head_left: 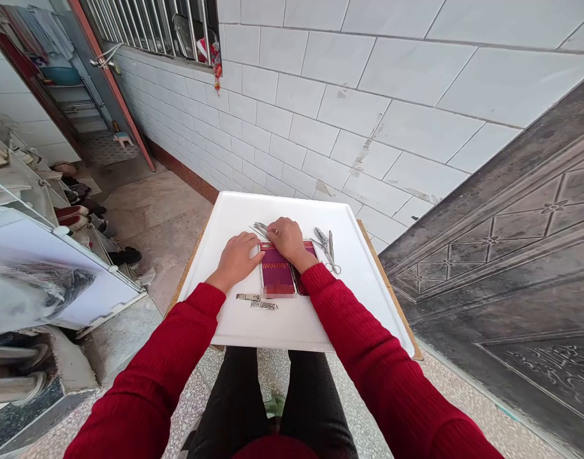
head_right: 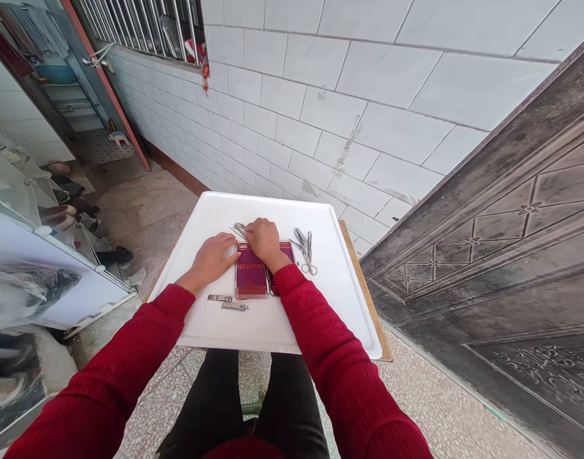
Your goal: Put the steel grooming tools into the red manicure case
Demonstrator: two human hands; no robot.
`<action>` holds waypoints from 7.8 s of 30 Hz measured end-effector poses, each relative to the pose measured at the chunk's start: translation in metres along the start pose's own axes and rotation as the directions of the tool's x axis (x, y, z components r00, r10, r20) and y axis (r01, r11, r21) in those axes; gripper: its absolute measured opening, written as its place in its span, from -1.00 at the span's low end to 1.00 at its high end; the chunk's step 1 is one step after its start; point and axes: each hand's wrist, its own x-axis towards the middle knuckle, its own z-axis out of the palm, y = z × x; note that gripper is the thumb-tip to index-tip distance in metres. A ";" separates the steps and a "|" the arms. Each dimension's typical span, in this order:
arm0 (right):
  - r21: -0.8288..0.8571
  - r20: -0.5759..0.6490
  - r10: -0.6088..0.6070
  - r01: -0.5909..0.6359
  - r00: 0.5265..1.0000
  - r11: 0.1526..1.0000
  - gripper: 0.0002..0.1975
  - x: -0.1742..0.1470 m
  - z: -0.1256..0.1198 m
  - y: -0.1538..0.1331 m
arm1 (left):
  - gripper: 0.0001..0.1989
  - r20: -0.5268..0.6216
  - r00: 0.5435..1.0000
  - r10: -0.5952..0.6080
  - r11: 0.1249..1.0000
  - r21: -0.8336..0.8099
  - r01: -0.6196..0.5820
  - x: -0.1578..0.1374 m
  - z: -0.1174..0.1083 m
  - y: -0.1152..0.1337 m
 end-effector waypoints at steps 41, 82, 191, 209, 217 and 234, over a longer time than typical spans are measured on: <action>0.012 0.090 -0.071 0.070 0.993 0.997 -0.51 -0.006 -0.002 -0.008 | -0.76 -0.002 1.000 0.002 1.000 -0.019 -0.002 0.001 0.000 0.001; -0.401 0.303 0.041 0.088 0.952 0.912 -0.67 0.027 -0.012 -0.047 | -0.73 -0.008 1.000 0.000 1.000 -0.009 0.000 -0.001 0.005 -0.001; 0.278 0.018 0.115 -0.116 0.993 0.953 -0.69 -0.051 -0.008 -0.023 | -0.67 -0.038 0.999 0.026 0.998 -0.048 -0.028 0.002 0.006 -0.005; -0.188 0.263 0.186 -0.139 0.947 0.972 -0.77 0.006 -0.046 -0.028 | -0.68 -0.128 0.982 -0.137 0.990 0.008 0.139 -0.002 0.004 0.000; -0.208 0.245 0.185 -0.135 0.952 0.969 -0.80 0.021 -0.036 -0.024 | -0.66 -0.151 0.982 -0.113 0.994 -0.015 0.112 -0.002 0.007 -0.005; -0.184 0.172 0.155 -0.123 0.973 0.975 -0.72 0.021 -0.029 -0.015 | -0.53 -0.070 0.997 0.033 0.999 -0.027 -0.035 0.000 0.003 -0.005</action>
